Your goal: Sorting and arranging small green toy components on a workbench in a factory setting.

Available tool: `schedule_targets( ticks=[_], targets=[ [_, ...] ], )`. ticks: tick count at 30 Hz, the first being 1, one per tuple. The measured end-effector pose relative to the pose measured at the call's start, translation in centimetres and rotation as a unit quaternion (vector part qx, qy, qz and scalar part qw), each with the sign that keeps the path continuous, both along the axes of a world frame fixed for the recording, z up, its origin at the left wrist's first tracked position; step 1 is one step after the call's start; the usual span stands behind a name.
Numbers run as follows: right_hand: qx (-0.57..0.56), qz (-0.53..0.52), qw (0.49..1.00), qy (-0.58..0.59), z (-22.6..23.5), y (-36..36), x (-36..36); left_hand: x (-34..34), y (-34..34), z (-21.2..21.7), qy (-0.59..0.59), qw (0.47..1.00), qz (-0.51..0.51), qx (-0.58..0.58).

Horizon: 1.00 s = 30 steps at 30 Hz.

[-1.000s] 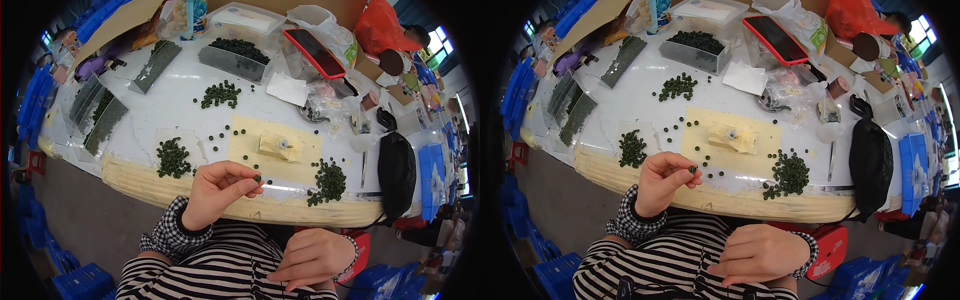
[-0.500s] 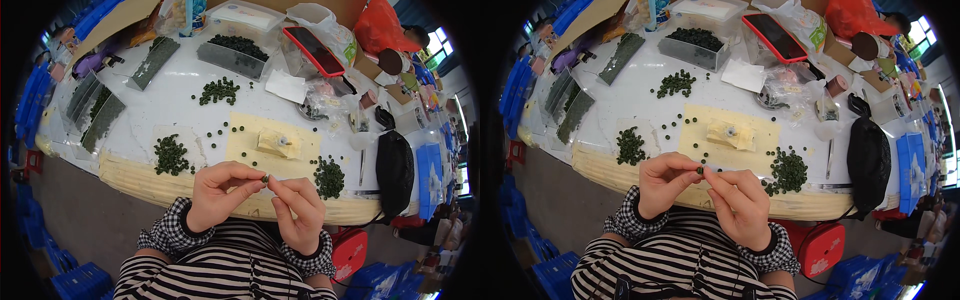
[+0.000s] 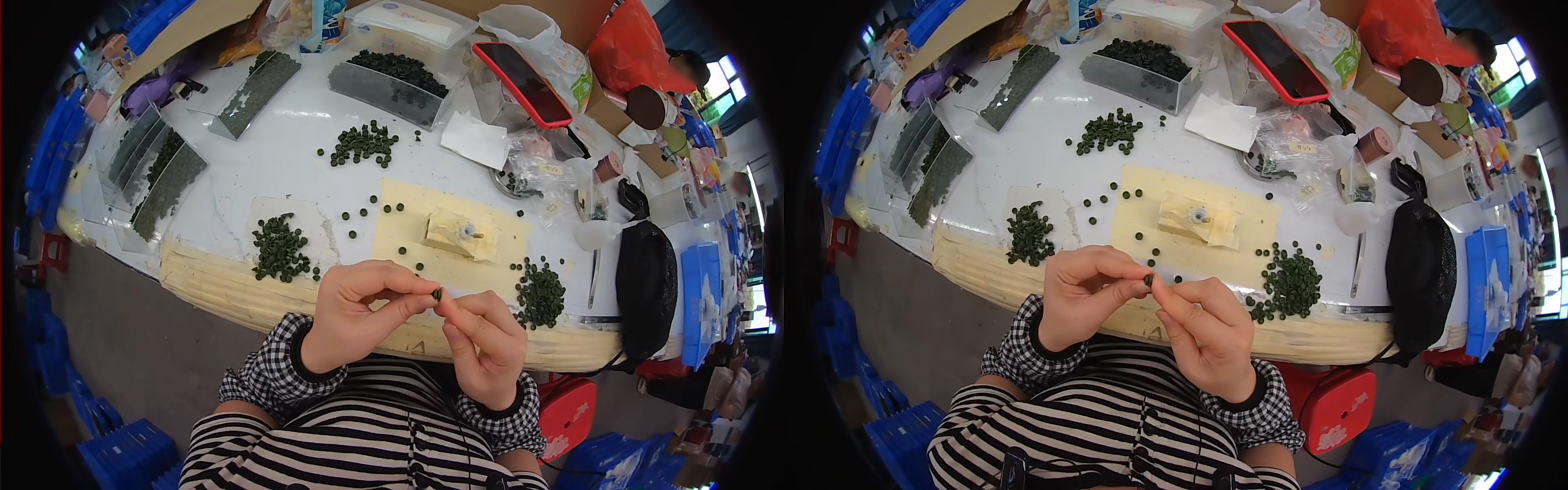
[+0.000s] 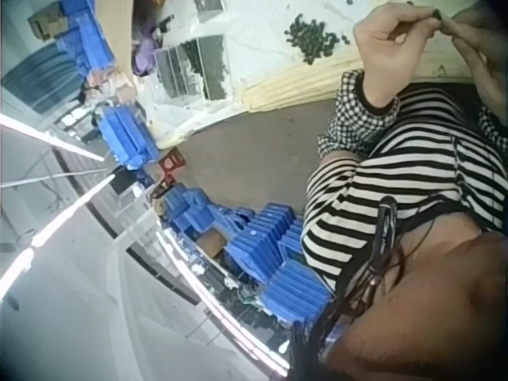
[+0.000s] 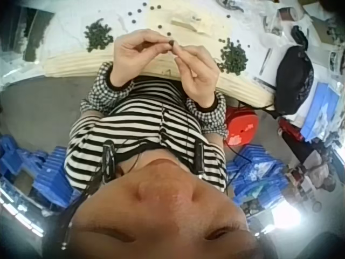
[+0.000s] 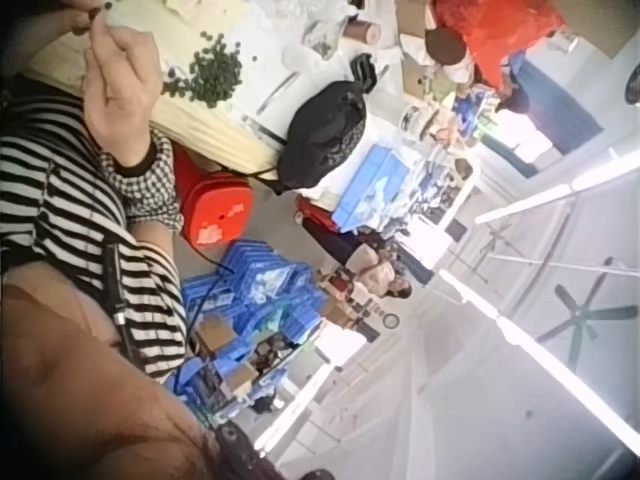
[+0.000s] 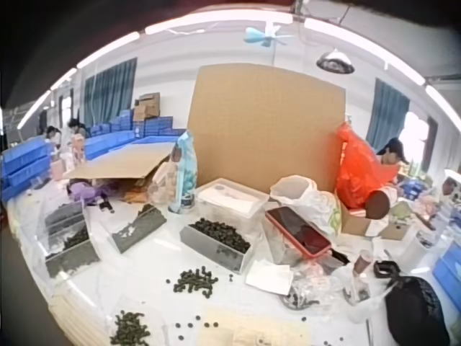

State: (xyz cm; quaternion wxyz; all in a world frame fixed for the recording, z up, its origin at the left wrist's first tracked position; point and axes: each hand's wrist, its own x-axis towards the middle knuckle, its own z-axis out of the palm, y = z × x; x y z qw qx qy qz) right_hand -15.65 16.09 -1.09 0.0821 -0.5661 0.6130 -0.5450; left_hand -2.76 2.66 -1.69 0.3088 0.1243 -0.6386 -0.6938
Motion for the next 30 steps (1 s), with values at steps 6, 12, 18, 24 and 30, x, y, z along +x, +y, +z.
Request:
schedule_targets(
  ticks=[6, 12, 18, 24, 30],
  targets=[
    [-0.003, -0.002, 0.999, 0.032, -0.01, 0.01, -0.1, 0.06, -0.19, 0.12, -0.014, 0.998, 0.009, -0.053],
    [0.009, -0.002, 1.0, -0.009, -0.24, 0.35, 0.01, -0.11, -0.36, 0.26, -0.005, 0.99, 0.018, -0.138],
    [-0.001, -0.01, 1.0, 0.008, -0.01, 0.15, -0.06, -0.04, -0.18, 0.02, -0.005, 1.0, -0.007, -0.02],
    [-0.003, -0.014, 1.0, 0.015, -0.13, 0.19, -0.16, 0.04, -0.23, 0.13, -0.01, 1.0, -0.013, 0.0],
    [-0.004, -0.015, 1.0, 0.009, -0.14, 0.16, -0.19, -0.13, -0.1, 0.28, -0.012, 1.0, -0.002, -0.013]
  ],
)
